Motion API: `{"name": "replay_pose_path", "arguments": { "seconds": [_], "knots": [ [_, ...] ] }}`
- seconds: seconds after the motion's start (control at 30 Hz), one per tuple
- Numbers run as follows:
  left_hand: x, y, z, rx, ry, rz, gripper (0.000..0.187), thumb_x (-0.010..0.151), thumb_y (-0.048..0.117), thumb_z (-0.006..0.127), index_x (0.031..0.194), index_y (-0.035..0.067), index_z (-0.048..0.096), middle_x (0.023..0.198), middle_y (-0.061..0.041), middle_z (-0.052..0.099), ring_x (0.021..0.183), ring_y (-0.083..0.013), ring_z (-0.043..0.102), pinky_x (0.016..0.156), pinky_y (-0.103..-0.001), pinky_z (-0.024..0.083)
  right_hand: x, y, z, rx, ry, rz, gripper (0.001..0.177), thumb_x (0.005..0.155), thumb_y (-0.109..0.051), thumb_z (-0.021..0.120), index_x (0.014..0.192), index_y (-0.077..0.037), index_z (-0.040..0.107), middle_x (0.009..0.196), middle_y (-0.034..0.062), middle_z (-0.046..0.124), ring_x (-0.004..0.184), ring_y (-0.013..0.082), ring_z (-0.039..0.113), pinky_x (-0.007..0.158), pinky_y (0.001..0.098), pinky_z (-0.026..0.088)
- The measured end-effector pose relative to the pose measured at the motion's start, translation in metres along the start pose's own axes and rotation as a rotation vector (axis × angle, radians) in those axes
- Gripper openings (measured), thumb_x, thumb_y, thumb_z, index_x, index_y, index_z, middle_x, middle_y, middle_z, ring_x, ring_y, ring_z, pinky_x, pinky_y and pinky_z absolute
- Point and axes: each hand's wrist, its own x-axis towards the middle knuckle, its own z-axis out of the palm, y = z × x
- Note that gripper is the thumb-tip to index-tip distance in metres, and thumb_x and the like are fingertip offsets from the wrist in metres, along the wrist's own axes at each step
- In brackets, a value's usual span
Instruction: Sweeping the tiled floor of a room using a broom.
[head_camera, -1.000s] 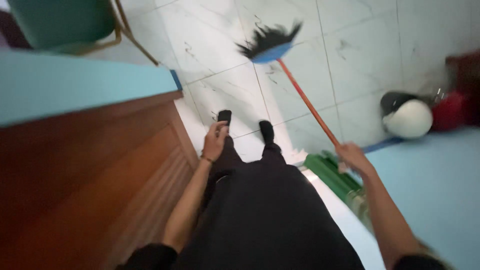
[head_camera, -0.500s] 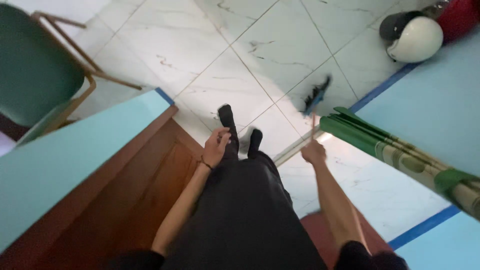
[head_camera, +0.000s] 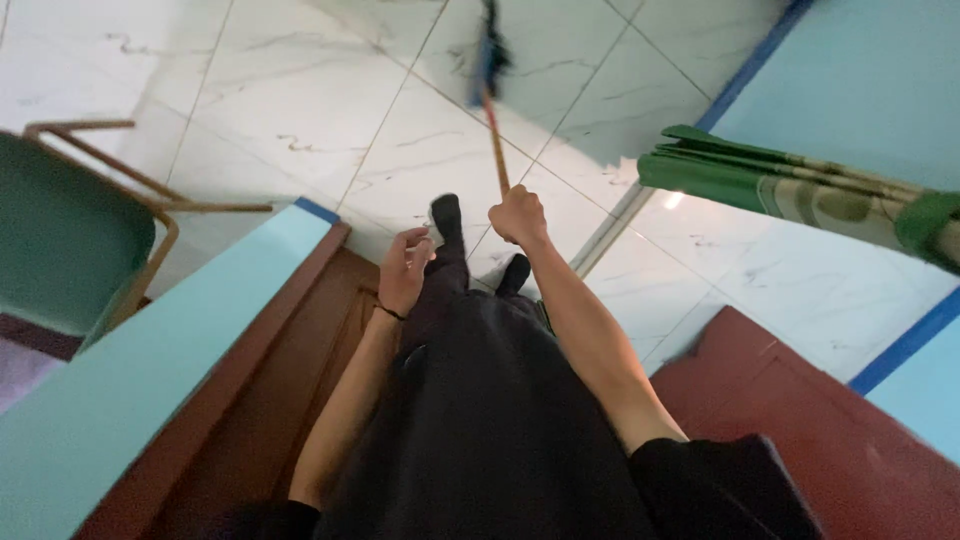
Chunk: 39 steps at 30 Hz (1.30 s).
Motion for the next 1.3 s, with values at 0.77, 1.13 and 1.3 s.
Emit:
{"name": "replay_pose_path", "arguments": {
  "seconds": [0.77, 1.13, 1.3],
  "knots": [
    [0.035, -0.002, 0.051, -0.018, -0.271, -0.041, 0.043, 0.108, 0.042, 0.052, 0.131, 0.007, 0.060, 0.114, -0.013, 0.072, 0.095, -0.0214, 0.075, 0.080, -0.036, 0.061, 0.112, 0.295, 0.079, -0.332, 0.222, -0.272, 0.025, 0.092, -0.015, 0.058, 0.105, 0.003, 0.070, 0.101, 0.0270, 0.071, 0.093, 0.0437, 0.068, 0.083, 0.0527, 0.055],
    [0.064, 0.035, 0.049, 0.116, -0.350, 0.012, 0.037, 0.107, 0.031, 0.054, 0.134, 0.007, 0.060, 0.119, -0.012, 0.071, 0.102, -0.0222, 0.072, 0.083, -0.035, 0.060, 0.077, 0.051, 0.052, 0.084, 0.110, -0.148, 0.031, 0.094, -0.023, 0.058, 0.110, 0.001, 0.068, 0.105, 0.0262, 0.072, 0.097, 0.0444, 0.071, 0.086, 0.0521, 0.059],
    [0.075, 0.046, 0.055, -0.018, -0.380, 0.030, 0.034, 0.109, 0.026, 0.056, 0.133, 0.003, 0.057, 0.115, -0.010, 0.071, 0.096, -0.0168, 0.073, 0.084, -0.032, 0.058, -0.012, 0.111, -0.017, 0.185, 0.240, -0.082, 0.032, 0.094, -0.025, 0.055, 0.122, -0.015, 0.068, 0.096, 0.0232, 0.073, 0.090, 0.0454, 0.070, 0.079, 0.0587, 0.055]
  ]
}}
